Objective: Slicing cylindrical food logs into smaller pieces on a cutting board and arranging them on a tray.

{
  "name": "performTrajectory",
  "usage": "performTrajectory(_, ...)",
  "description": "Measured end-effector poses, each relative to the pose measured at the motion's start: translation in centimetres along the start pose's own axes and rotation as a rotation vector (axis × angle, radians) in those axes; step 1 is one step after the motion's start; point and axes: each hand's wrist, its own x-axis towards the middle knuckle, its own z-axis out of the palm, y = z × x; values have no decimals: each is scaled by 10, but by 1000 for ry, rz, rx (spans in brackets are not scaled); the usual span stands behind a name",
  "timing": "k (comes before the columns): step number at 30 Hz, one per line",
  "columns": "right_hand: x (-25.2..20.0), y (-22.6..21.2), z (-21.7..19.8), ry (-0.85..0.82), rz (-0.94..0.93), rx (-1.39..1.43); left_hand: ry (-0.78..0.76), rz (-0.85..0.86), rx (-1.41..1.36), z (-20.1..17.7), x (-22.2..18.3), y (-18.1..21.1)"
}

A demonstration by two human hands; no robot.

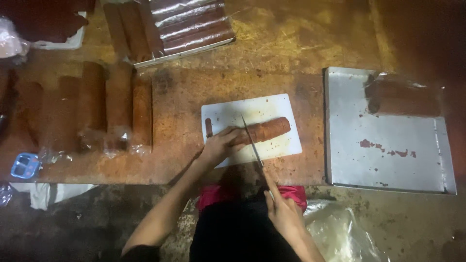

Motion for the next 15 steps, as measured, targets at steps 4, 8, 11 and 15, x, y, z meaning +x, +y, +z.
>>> performTrajectory(4,1,-9,0,-19,9,23,-37,-89,-28,-7,6,13)
performTrajectory(8,13,-25,-5,-80,53,57,-107,-65,-173,-10,14,10)
performTrajectory(11,59,-53,-16,102,-313,385,-141,-58,-200,-8,17,5)
performTrajectory(15,97,-77,-21,51,-163,228,-182,-235,-93,-38,22,32)
